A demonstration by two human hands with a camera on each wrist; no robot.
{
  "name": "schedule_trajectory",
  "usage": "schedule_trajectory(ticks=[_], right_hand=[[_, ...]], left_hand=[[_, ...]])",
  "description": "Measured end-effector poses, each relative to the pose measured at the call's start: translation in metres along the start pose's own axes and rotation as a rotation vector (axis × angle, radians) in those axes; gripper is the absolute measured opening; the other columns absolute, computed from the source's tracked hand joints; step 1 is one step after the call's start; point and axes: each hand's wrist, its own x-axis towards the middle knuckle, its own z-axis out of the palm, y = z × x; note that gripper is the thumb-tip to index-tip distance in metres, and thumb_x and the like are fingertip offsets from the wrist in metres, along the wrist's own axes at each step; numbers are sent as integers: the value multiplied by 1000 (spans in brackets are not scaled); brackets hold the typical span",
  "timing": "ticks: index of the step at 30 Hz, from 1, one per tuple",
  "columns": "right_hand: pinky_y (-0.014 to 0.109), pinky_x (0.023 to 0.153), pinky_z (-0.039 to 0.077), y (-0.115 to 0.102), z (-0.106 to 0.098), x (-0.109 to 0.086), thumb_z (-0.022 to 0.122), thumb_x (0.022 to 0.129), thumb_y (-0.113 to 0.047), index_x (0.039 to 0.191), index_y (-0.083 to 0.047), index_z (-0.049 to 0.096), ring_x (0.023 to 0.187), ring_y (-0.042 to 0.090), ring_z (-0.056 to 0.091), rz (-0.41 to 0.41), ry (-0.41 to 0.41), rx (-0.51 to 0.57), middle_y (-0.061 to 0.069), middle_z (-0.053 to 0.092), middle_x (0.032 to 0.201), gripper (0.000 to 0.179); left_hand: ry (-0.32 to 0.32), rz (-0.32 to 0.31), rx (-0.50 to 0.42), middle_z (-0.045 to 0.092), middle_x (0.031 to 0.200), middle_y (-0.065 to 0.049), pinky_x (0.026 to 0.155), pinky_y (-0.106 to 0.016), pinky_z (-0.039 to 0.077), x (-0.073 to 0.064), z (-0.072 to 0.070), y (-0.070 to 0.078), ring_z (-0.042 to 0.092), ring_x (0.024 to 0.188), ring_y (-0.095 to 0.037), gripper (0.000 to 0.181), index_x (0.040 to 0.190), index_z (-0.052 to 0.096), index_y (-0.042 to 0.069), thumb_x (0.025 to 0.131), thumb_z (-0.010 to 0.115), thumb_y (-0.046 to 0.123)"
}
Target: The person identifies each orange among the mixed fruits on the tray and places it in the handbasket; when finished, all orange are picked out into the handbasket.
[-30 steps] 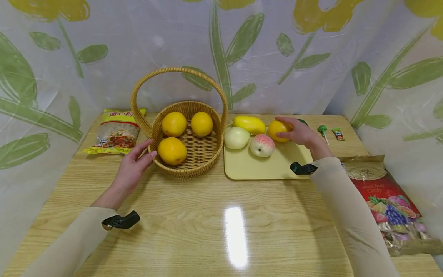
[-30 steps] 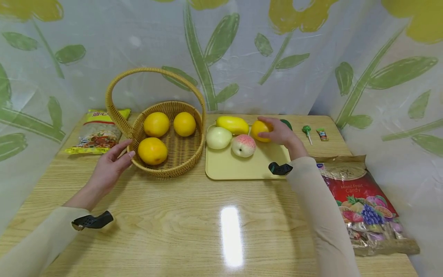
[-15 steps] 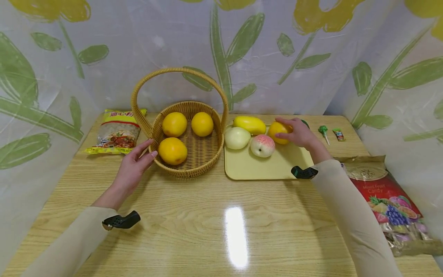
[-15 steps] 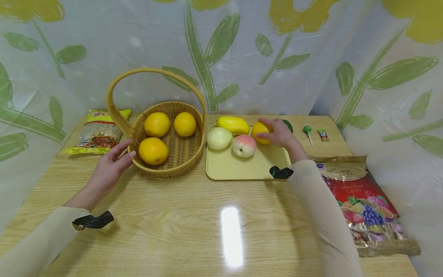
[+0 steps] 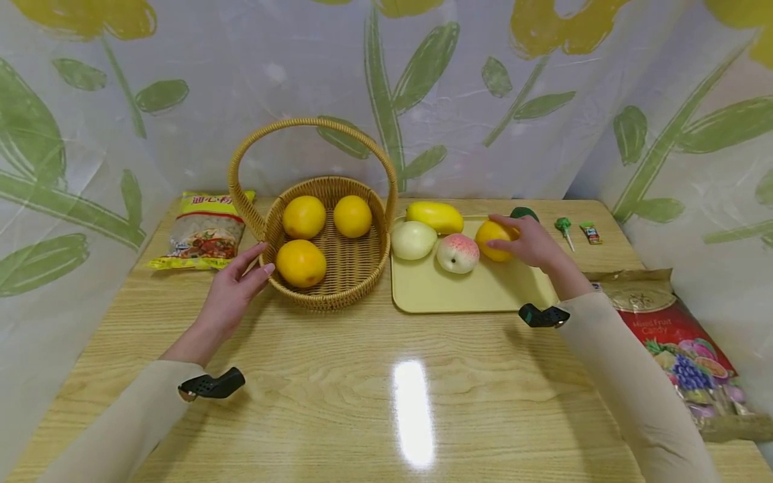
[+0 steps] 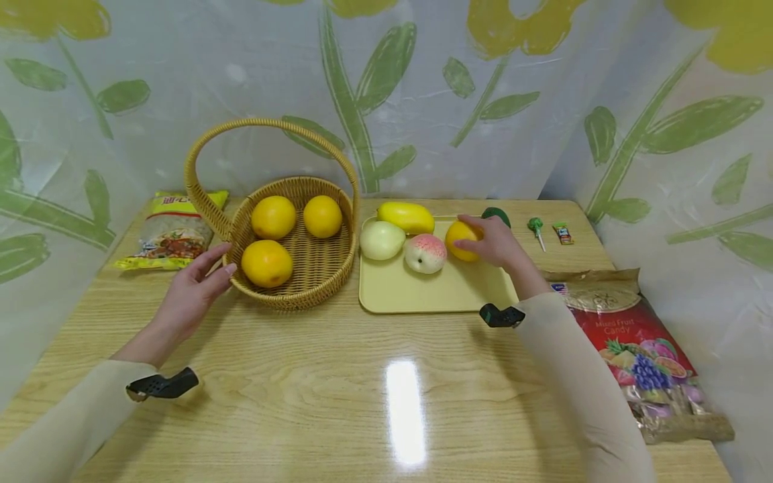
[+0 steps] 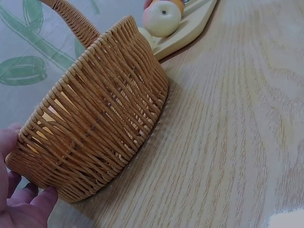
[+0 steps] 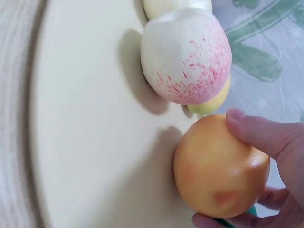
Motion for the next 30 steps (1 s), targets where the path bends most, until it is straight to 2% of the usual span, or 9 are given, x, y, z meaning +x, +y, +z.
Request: schedule_trajectory(ticks=[4,8,10,13,14,21,24,28,30], right_hand=[[58,102,37,-2,-2,-11,65,96,-31,148,-3,41,111,39,46,29,-24,-2,31,50,134,63],[57,98,38,-6,-4,-22,64,96,-38,149,-4,40,105,39,45,76,-69,-19,33,52,123,67],[60,98,37,-7,-3,-26,63,95,-42,149,-5,39,110,43,43,102,-88,-33,34,49,124,70],[64,102,32,-8,-1,-31,62,95,-46,150,-6,37,121,49,36,128,-97,-20,35,42,133,72],[66,104,29,-8,-1,-33,61,95,-45,150,-6,37,127,50,32,128,-91,-8,35,36,141,71],[60,103,34,-2,6,-37,53,101,-37,153,-4,29,119,43,44,60,-59,36,28,37,148,66],[57,98,38,0,8,-37,53,102,-35,153,-2,29,113,42,46,28,-52,33,29,41,143,65],[54,97,37,1,9,-39,54,102,-29,152,1,27,111,40,45,-23,-63,51,29,41,140,65],[55,100,35,1,8,-40,54,102,-28,153,1,27,115,41,42,-36,-73,75,29,38,143,64]], left_hand=[[-3,-4,2,18,162,-10,105,-26,41,0,0,0,24,145,-30,67,154,30,10,98,59,34],[-3,-7,15,19,162,-8,102,-20,43,0,0,0,23,145,-30,67,154,31,10,98,60,34],[-1,-8,27,20,162,-7,99,-16,44,0,-1,1,22,145,-30,68,154,31,10,98,60,34],[-2,-12,32,20,162,-6,98,-15,44,0,-1,2,22,146,-30,68,154,30,10,98,60,34],[-2,-14,35,20,162,-6,98,-15,44,0,-1,2,23,145,-30,68,154,30,11,98,60,35],[-1,-18,41,18,162,-6,99,-17,43,0,-1,2,22,146,-29,68,155,30,11,98,59,35],[4,-17,44,19,162,-6,99,-16,44,0,-1,2,22,146,-29,67,154,31,11,98,59,35],[6,-14,56,19,162,-6,99,-16,43,-1,-1,2,22,146,-30,67,154,31,11,98,59,36],[3,-15,63,19,162,-6,99,-17,43,-1,-1,3,21,146,-30,68,154,31,12,98,59,36]])
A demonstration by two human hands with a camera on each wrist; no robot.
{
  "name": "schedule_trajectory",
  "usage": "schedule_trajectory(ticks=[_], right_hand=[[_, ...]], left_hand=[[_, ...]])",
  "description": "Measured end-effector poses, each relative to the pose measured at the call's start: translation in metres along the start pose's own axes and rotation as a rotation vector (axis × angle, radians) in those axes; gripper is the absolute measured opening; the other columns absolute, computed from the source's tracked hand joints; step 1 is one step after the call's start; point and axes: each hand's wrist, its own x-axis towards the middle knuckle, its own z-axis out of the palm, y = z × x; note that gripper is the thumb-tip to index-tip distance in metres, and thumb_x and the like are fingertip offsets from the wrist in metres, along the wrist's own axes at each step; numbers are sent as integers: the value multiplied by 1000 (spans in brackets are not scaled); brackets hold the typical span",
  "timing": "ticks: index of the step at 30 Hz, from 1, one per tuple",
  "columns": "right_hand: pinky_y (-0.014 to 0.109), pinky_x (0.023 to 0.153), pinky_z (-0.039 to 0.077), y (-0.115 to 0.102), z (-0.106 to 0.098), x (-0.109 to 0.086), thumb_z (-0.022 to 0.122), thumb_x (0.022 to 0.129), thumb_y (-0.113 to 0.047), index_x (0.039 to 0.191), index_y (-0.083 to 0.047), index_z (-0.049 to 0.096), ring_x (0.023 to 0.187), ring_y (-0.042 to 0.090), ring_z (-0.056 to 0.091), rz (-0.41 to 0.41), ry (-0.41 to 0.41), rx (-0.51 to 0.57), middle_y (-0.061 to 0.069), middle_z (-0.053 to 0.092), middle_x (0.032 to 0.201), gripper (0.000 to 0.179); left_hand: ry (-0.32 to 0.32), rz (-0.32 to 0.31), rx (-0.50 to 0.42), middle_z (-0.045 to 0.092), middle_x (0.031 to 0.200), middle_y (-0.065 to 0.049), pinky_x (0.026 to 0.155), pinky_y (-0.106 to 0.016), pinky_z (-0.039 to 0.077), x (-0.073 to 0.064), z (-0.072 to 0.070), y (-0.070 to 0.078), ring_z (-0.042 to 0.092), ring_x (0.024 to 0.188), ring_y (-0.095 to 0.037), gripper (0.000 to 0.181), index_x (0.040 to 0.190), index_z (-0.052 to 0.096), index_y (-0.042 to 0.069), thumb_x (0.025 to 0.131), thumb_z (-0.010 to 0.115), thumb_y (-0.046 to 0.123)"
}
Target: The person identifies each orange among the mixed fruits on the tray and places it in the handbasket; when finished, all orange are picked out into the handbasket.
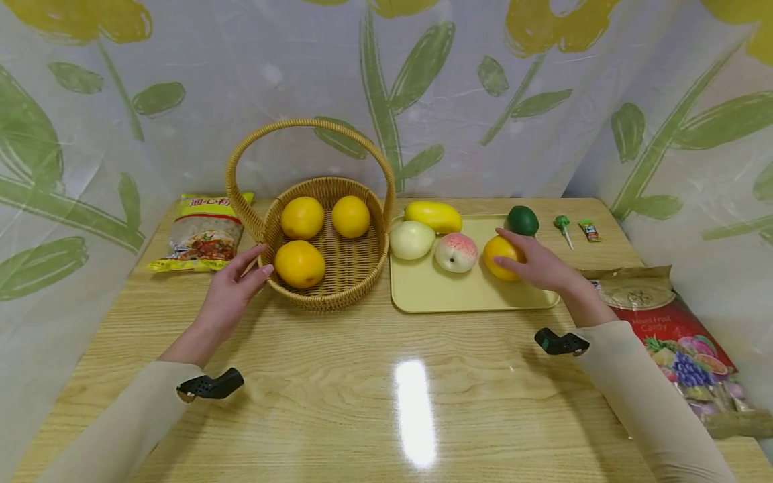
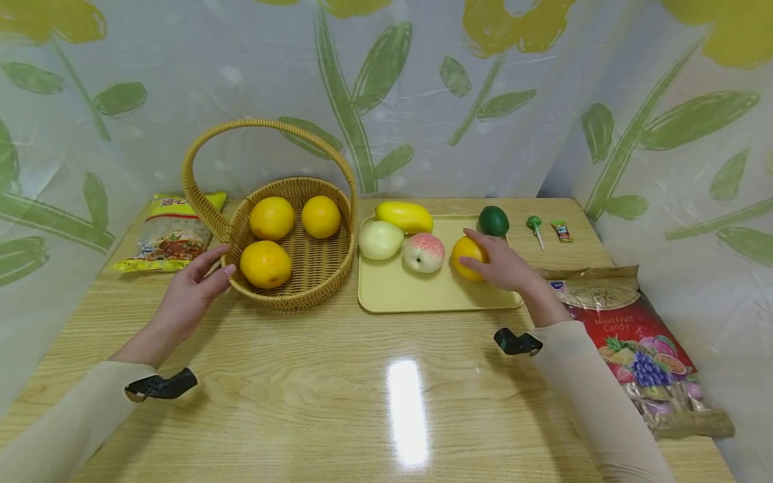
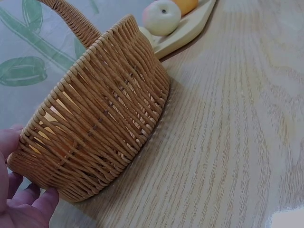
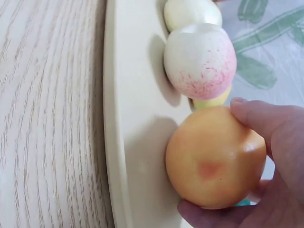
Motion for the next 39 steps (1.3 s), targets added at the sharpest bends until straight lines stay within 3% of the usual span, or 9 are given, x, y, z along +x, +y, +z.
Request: schedule_trajectory(ticks=[7,12,14,17,20,25,31,39], right_hand=[[58,99,35,-1,2,-4,54,102,-32,152,-4,32,117,42,39,29,20,14,29,39,140,61],[44,82,42,-8,-4,-6,56,101,-32,150,-6,38,100,37,48,32,125,0,27,52,129,59],[38,78,46,-15,-9,-8,56,101,-35,151,-9,38,95,33,52,49,165,57,24,53,127,60],[34,81,55,-28,-14,-13,54,99,-45,154,-19,33,104,33,54,112,193,214,20,48,135,64],[32,83,58,-47,-15,-20,53,98,-50,156,-27,26,112,33,53,145,181,349,18,38,144,68],[30,83,58,-83,-10,-27,55,98,-47,155,-32,28,111,32,56,90,158,422,13,36,148,65],[31,90,55,-120,-4,-27,58,97,-44,153,-34,32,106,25,59,36,86,586,2,37,146,62],[42,94,53,-156,4,-8,60,98,-37,153,-34,30,110,28,59,-54,-18,618,3,33,149,62]], left_hand=[[-4,-5,-1,17,162,-6,101,-19,43,-1,0,1,20,146,-29,67,155,30,13,98,58,37],[-5,-2,-3,15,163,-8,103,-21,42,-1,1,2,19,146,-29,66,155,31,14,99,58,36],[-1,-1,4,15,163,-8,102,-21,42,-1,0,1,19,146,-29,66,155,31,14,99,58,37],[1,2,8,15,162,-8,102,-19,43,-1,0,0,20,146,-29,66,154,31,13,99,58,37],[0,7,12,16,162,-8,102,-20,43,-1,0,-1,19,146,-30,66,154,31,13,99,57,37],[5,10,27,16,162,-7,103,-23,42,0,0,-1,20,146,-29,66,154,31,14,99,57,39],[11,-2,-1,18,162,-8,102,-22,44,0,1,-1,26,144,-29,66,154,32,14,98,57,39],[5,-13,-6,19,161,-6,108,-34,41,1,1,-3,37,137,-22,65,154,32,16,98,57,40]])
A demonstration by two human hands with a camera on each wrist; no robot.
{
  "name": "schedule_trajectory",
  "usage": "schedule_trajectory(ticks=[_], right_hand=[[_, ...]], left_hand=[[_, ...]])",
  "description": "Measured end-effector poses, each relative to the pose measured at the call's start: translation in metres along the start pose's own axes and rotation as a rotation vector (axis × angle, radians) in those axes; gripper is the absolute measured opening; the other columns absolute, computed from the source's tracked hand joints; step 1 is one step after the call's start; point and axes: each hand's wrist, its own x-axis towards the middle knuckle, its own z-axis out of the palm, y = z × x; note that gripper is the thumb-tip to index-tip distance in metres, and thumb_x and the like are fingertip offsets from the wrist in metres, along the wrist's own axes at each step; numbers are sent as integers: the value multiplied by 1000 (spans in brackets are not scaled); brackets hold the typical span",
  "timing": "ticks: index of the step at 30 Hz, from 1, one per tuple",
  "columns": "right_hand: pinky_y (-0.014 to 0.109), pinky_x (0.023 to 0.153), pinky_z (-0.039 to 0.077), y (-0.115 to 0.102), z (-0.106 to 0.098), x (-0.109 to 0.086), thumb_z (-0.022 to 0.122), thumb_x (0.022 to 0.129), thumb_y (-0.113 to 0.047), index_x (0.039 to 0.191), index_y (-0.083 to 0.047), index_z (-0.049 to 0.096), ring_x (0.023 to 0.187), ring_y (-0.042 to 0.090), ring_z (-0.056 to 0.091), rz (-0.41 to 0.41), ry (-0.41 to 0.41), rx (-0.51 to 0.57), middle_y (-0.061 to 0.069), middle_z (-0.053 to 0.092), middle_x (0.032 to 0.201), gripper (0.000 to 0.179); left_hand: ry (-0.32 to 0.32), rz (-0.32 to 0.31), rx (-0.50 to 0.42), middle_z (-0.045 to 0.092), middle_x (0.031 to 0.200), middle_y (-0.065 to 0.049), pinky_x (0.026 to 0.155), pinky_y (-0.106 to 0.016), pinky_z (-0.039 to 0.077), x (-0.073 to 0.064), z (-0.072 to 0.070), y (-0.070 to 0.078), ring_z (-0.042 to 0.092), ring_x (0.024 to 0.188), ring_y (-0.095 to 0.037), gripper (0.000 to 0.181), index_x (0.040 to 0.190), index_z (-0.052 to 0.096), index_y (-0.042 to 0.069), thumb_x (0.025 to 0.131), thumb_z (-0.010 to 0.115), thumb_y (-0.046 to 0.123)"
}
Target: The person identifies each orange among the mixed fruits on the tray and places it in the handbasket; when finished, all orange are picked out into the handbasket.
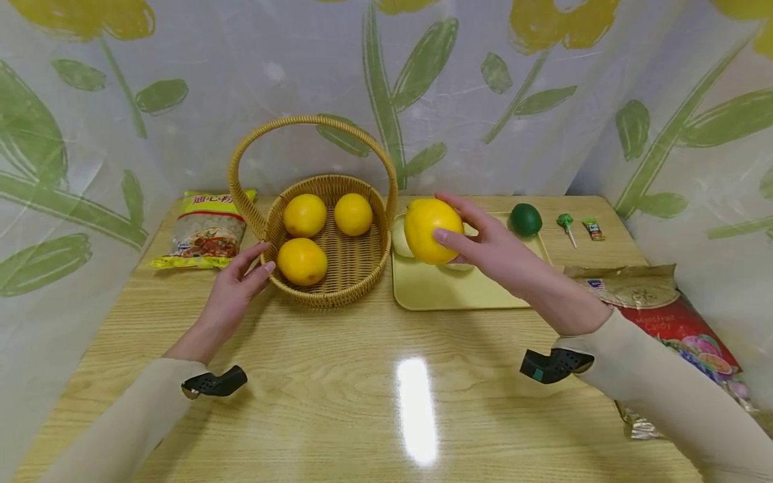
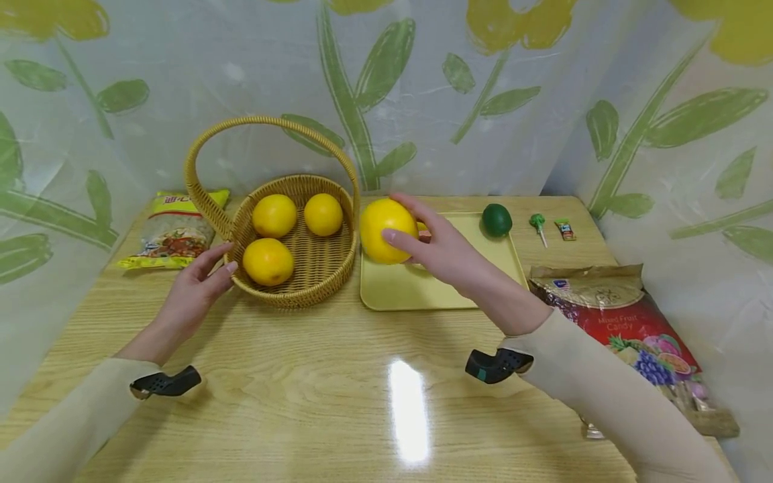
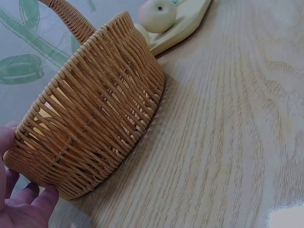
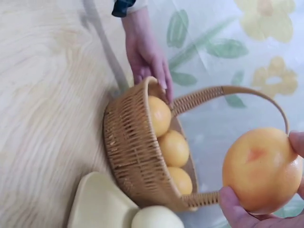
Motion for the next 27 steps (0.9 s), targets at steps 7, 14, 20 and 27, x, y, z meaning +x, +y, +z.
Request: schedule_trajectory(ticks=[7,14,20,27], right_hand=[[41,87,57,-14,25,34,63,97,-34,152,-30,35,110,26,60,-81,-36,-49,1,36,149,62],[37,93,52,-23,47,63,64,94,-45,149,-41,37,113,19,57,-70,-61,-146,-2,40,148,62],[35,100,43,-22,57,83,63,94,-48,149,-39,37,121,15,48,-87,-94,-251,-9,35,153,62],[36,114,30,-22,71,106,61,96,-45,152,-33,36,140,16,32,-83,-102,-303,-4,31,157,63]], left_hand=[[-7,24,-13,17,162,-8,103,-24,44,0,0,-1,36,139,-23,65,154,31,13,99,57,36],[-13,42,-27,19,161,-9,100,-20,45,-1,2,0,40,135,-17,64,154,32,12,99,57,35],[-16,37,-29,19,161,-9,102,-21,44,-2,3,2,39,136,-18,64,154,32,11,100,56,34],[-19,18,-31,16,162,-8,108,-31,40,-2,2,3,31,142,-26,64,154,31,13,100,56,35]])
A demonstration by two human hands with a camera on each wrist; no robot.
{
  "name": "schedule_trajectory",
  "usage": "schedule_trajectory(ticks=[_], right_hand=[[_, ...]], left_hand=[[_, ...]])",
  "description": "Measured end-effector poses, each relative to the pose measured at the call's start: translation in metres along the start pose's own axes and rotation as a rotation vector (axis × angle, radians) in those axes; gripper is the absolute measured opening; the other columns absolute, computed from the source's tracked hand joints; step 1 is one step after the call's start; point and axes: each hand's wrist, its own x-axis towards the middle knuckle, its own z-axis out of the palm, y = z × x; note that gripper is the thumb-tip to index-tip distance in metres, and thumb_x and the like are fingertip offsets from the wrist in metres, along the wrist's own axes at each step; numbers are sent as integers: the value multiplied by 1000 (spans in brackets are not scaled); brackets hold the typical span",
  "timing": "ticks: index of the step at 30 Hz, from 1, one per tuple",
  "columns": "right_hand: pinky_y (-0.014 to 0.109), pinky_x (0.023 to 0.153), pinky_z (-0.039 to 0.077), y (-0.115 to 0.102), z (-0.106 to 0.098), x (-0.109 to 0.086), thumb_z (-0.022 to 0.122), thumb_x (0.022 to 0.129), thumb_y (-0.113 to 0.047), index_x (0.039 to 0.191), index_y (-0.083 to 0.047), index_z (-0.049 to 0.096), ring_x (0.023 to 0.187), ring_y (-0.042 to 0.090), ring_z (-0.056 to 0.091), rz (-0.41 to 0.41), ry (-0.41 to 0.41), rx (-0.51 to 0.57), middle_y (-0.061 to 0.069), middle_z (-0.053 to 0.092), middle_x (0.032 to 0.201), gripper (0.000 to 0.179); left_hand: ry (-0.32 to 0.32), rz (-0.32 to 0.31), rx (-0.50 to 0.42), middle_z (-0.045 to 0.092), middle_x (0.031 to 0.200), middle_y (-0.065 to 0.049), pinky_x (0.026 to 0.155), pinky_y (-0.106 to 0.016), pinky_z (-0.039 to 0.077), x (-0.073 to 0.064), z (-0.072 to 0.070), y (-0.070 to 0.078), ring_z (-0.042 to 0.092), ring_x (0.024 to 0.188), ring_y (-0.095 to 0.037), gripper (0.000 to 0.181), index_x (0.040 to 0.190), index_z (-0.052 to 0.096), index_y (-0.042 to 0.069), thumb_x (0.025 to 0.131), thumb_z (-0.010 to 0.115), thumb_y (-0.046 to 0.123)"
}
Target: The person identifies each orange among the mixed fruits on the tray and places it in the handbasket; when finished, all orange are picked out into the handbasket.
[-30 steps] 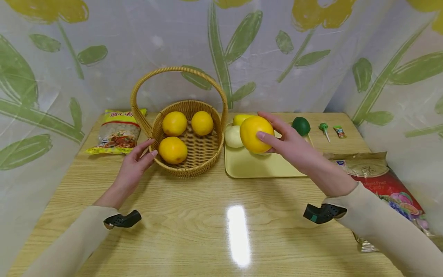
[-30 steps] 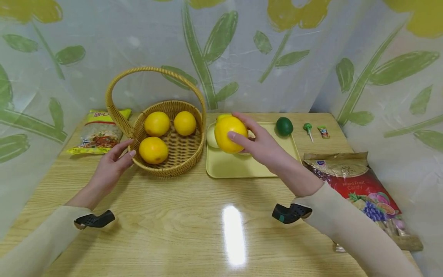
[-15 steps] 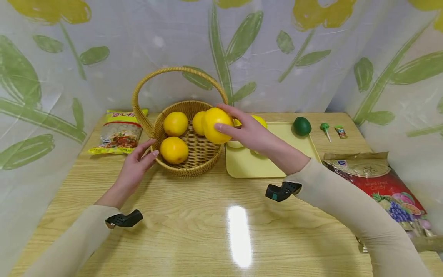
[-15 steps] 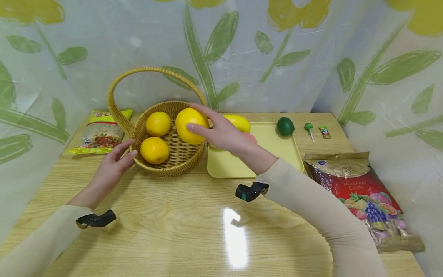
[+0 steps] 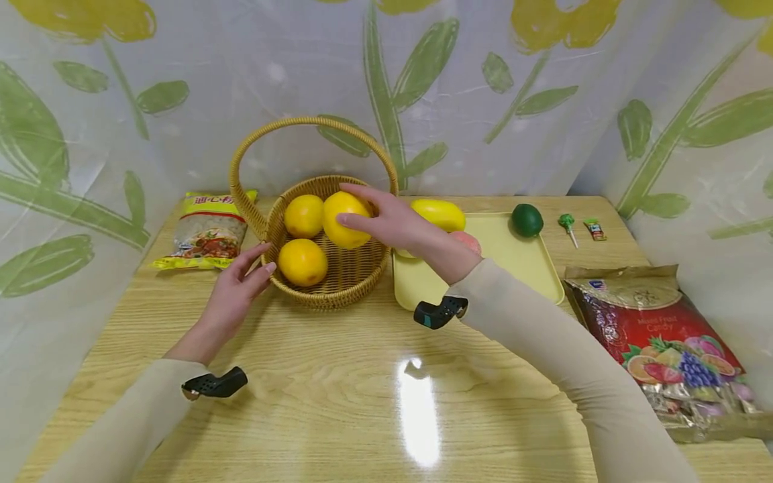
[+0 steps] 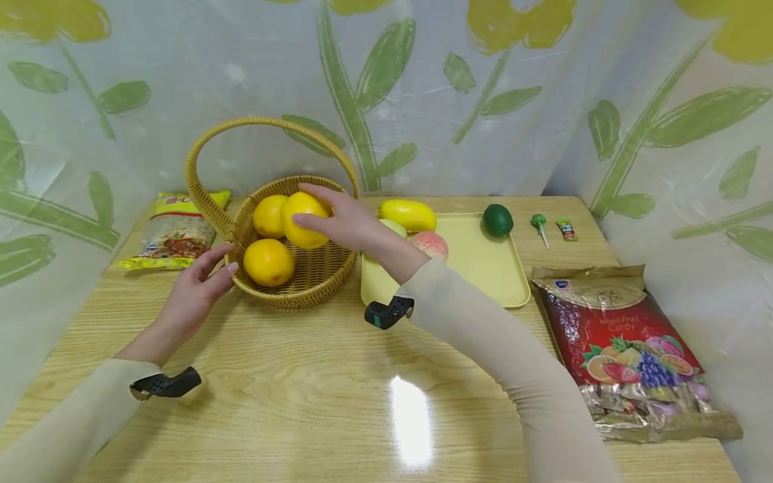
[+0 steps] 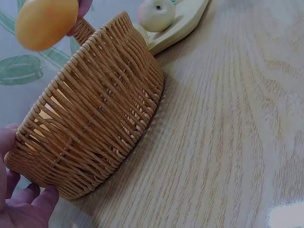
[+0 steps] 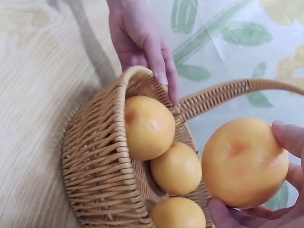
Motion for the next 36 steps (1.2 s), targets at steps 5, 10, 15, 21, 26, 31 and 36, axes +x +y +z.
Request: schedule_trajectory(ticks=[5,10,15,21,26,31,36], right_hand=[[35,103,42,0,4,17,59,97,-44,153,-31,34,128,19,43,25,-20,21,-2,29,158,62],[33,96,45,6,3,30,62,97,-38,151,-26,40,122,20,46,45,-97,29,2,36,152,60],[40,111,33,15,5,43,65,94,-40,151,-26,40,141,22,29,120,-285,-83,2,29,158,64],[41,118,21,24,15,53,64,94,-42,151,-25,40,146,22,21,136,-369,-267,3,27,159,64],[41,117,25,26,21,53,63,95,-41,150,-25,41,145,24,24,162,-339,-290,4,28,159,61],[38,116,28,24,27,53,64,96,-37,150,-23,42,144,25,27,167,-337,-318,5,30,158,60],[38,115,29,24,26,54,64,96,-37,150,-24,42,144,25,28,170,-360,-397,5,32,157,59]], left_hand=[[0,3,-21,18,161,-9,104,-25,43,1,-1,-1,41,134,-16,64,154,31,12,99,57,34],[1,3,-16,19,161,-10,103,-24,44,2,2,-2,43,132,-14,65,154,32,11,99,58,35],[-1,10,-18,19,161,-9,101,-21,45,2,2,-3,45,130,-11,64,153,32,12,99,58,35],[-6,13,-31,16,162,-9,103,-25,43,1,-2,-1,37,139,-23,64,154,31,11,100,57,32],[-13,15,-22,14,163,-7,102,-22,43,0,-4,0,22,145,-31,64,154,31,11,100,57,32],[-19,10,-21,13,163,-7,99,-17,45,0,-4,1,21,146,-31,64,154,31,11,100,57,33],[-23,5,-33,13,163,-8,97,-15,45,1,-3,0,27,144,-30,65,154,30,10,100,58,33]])
